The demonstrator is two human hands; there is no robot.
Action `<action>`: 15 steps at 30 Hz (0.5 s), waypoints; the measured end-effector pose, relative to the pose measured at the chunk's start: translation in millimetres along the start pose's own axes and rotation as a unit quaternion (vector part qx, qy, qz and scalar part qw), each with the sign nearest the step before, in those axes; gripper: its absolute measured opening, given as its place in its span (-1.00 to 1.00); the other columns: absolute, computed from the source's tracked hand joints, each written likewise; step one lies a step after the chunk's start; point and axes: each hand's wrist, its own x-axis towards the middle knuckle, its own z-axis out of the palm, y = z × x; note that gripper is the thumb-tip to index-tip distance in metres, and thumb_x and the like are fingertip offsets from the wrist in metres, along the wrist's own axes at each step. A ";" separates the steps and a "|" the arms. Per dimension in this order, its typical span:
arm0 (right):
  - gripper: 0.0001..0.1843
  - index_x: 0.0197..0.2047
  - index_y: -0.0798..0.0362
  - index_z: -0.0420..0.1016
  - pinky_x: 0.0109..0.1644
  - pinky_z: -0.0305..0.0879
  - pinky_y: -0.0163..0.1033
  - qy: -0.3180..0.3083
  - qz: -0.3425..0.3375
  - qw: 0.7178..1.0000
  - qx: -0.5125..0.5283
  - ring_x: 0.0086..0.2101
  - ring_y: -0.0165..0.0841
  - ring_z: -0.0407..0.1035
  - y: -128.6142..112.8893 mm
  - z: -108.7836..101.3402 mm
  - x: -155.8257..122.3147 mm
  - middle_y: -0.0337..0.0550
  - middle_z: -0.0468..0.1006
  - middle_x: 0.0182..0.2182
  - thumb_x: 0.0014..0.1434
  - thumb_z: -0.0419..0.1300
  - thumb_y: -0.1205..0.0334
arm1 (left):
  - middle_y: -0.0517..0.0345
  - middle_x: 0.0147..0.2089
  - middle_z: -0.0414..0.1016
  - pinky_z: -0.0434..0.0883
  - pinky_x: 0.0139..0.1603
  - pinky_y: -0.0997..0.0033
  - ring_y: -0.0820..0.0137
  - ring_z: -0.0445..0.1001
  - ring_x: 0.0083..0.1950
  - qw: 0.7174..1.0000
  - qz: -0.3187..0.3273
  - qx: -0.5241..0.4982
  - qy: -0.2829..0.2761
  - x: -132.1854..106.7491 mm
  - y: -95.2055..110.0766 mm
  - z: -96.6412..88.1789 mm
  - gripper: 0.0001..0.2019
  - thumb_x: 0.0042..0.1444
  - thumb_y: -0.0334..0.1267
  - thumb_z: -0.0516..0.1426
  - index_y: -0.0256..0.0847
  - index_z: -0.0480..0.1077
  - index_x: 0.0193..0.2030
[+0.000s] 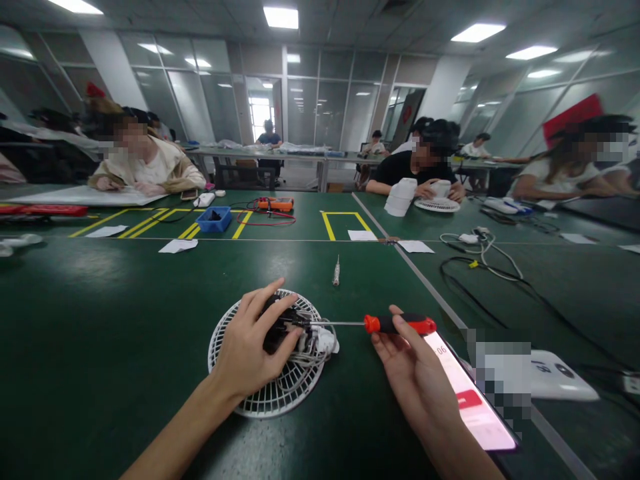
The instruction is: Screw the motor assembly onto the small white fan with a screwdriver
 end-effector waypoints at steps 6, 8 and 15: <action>-0.50 -0.15 0.00 0.56 0.10 0.53 -0.11 -0.007 -0.001 1.000 -0.006 -0.05 -0.21 0.56 -3.5 0.2 1.9 -0.19 0.65 -0.19 -0.21 0.53 0.32 | -0.03 0.36 0.39 0.48 0.23 -0.14 0.08 0.36 0.24 1.000 0.005 0.002 0.002 -0.1 0.0 1.3 -0.51 0.22 -0.26 0.22 -0.08 0.32 0.29; -0.51 -0.14 0.03 0.56 0.08 0.54 -0.12 -0.001 0.010 1.000 -0.001 -0.03 -0.19 0.55 -2.8 1.0 1.5 -0.14 0.65 -0.19 -0.21 0.52 0.33 | -0.01 0.32 0.43 0.47 0.25 -0.12 0.10 0.35 0.25 1.000 0.004 -0.002 0.003 -0.9 -0.5 2.3 -0.50 0.22 -0.28 0.22 -0.08 0.31 0.30; -0.55 -0.16 -0.01 0.56 -0.27 0.57 -0.31 0.005 0.032 0.999 0.013 -0.28 -0.33 0.57 4.1 3.1 -2.1 -0.24 0.61 -0.30 -0.14 0.57 0.24 | 0.01 0.19 0.44 0.47 0.23 -0.03 0.14 0.34 0.21 1.000 0.004 -0.016 0.001 0.6 0.3 0.9 -0.53 0.24 -0.29 0.20 -0.06 0.30 0.29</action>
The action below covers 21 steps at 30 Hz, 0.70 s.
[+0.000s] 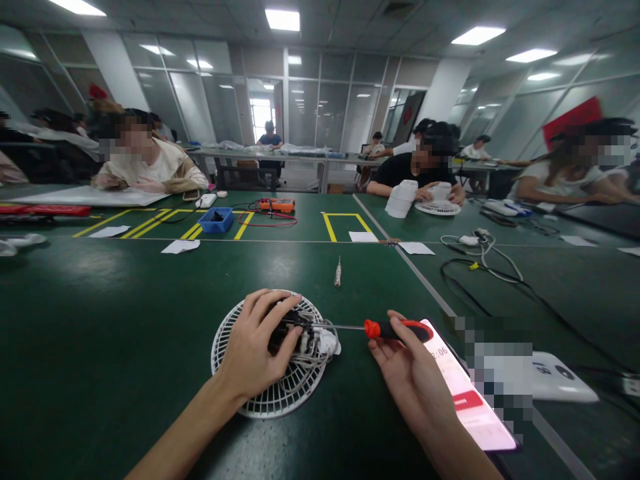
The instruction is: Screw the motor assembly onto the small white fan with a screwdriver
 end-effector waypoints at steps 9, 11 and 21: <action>-0.48 -0.13 -0.01 0.54 0.02 0.56 -0.16 -0.007 -0.018 1.000 -0.007 -0.12 -0.26 0.58 -2.3 -3.3 4.3 -0.22 0.65 -0.23 -0.21 0.52 0.38 | -0.03 0.25 0.33 0.49 0.20 -0.01 0.16 0.38 0.23 1.000 -0.026 0.009 -0.006 -1.2 2.6 -2.9 -0.53 0.27 -0.24 0.18 -0.01 0.29 0.32; -0.48 -0.11 0.00 0.53 0.00 0.57 -0.16 -0.004 -0.013 1.000 -0.001 -0.12 -0.25 0.59 -1.7 -3.4 4.1 -0.19 0.66 -0.23 -0.19 0.53 0.34 | -0.03 0.25 0.33 0.49 0.21 -0.01 0.17 0.39 0.23 0.999 -0.029 0.013 -0.007 -0.2 3.6 -3.6 -0.53 0.28 -0.23 0.17 -0.01 0.29 0.32; -0.44 -0.02 -0.05 0.50 -0.26 0.58 -0.28 0.027 0.007 0.999 0.032 -0.32 -0.32 0.60 2.1 1.0 -0.2 -0.26 0.62 -0.34 -0.11 0.49 0.39 | 0.00 0.21 0.34 0.54 0.17 0.14 0.24 0.46 0.16 0.999 -0.047 0.001 0.014 -4.3 0.6 2.5 -0.55 0.22 -0.22 0.22 -0.04 0.36 0.25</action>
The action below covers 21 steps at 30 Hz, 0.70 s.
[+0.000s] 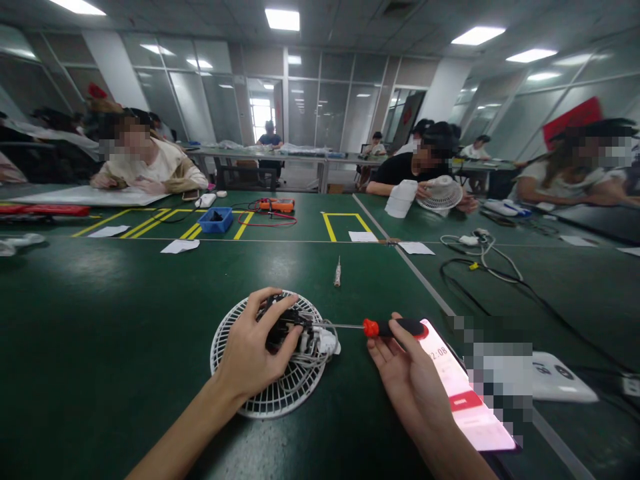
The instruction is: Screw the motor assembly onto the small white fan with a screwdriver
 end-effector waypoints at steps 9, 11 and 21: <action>-0.39 0.00 0.05 0.44 -0.09 0.62 -0.17 0.010 0.015 1.000 -0.002 -0.12 -0.20 0.61 -3.7 2.5 -1.2 -0.05 0.64 -0.18 -0.19 0.32 0.53 | -0.06 0.24 0.29 0.56 0.16 0.10 0.17 0.43 0.23 0.998 -0.017 -0.003 0.067 -5.0 7.8 7.5 -0.54 0.16 -0.27 0.23 -0.09 0.36 0.22; -0.38 0.01 0.03 0.43 -0.09 0.62 -0.16 0.005 0.013 1.000 0.002 -0.14 -0.20 0.62 -4.1 3.4 -2.8 -0.07 0.63 -0.21 -0.18 0.33 0.52 | -0.06 0.24 0.29 0.56 0.16 0.09 0.16 0.42 0.23 0.998 -0.019 0.002 0.067 -4.8 8.4 7.8 -0.53 0.15 -0.27 0.23 -0.10 0.36 0.22; -0.44 0.01 0.05 0.44 -0.14 0.62 -0.22 0.013 -0.001 1.000 0.005 -0.24 -0.28 0.61 -6.2 7.8 -5.7 -0.17 0.60 -0.28 -0.10 0.35 0.51 | -0.05 0.20 0.33 0.56 0.15 0.14 0.22 0.46 0.15 0.998 0.000 0.006 0.067 -3.4 4.9 6.7 -0.52 0.15 -0.25 0.25 -0.10 0.36 0.22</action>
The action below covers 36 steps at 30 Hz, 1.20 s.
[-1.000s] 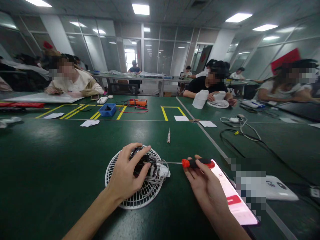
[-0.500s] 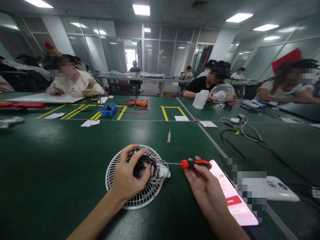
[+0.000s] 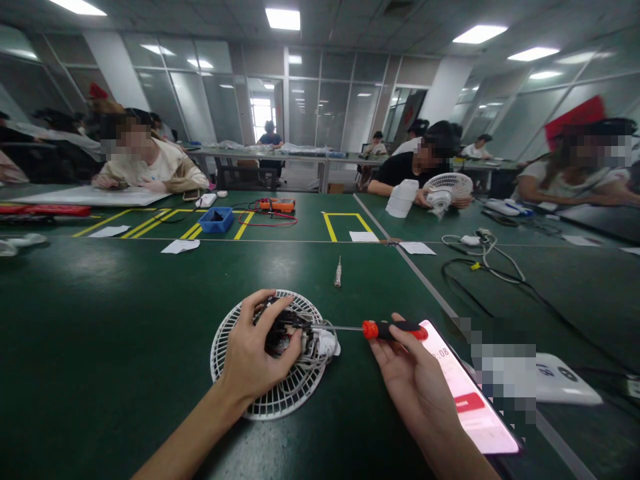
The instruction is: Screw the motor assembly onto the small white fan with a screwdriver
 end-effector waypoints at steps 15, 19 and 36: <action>-0.48 -0.13 0.02 0.47 0.17 0.50 -0.03 -0.045 -0.008 0.999 -0.006 -0.02 -0.18 0.58 1.0 -4.2 -0.9 -0.21 0.62 -0.24 -0.26 0.30 0.50 | -0.07 0.23 0.30 0.57 0.14 0.10 0.15 0.43 0.22 1.000 -0.016 0.010 0.008 -3.2 1.8 1.8 -0.49 0.11 -0.24 0.26 -0.11 0.34 0.23; -0.46 -0.10 0.02 0.46 0.12 0.53 -0.08 -0.048 -0.039 0.998 -0.032 -0.04 -0.19 0.59 4.3 -6.6 -0.1 -0.18 0.65 -0.23 -0.21 0.41 0.43 | -0.07 0.23 0.29 0.58 0.12 0.12 0.15 0.44 0.21 0.999 -0.028 0.014 0.007 -4.3 3.4 2.0 -0.49 0.12 -0.22 0.27 -0.11 0.34 0.23; -0.42 -0.20 0.00 0.50 -0.45 0.43 -0.36 -0.034 -0.057 0.996 -0.063 -0.39 -0.39 0.50 0.3 -6.5 7.3 -0.36 0.55 -0.37 -0.28 0.63 0.16 | -0.07 0.25 0.30 0.57 0.16 0.08 0.17 0.45 0.21 1.000 -0.021 0.015 0.003 -3.9 2.6 2.8 -0.53 0.17 -0.21 0.26 -0.08 0.34 0.22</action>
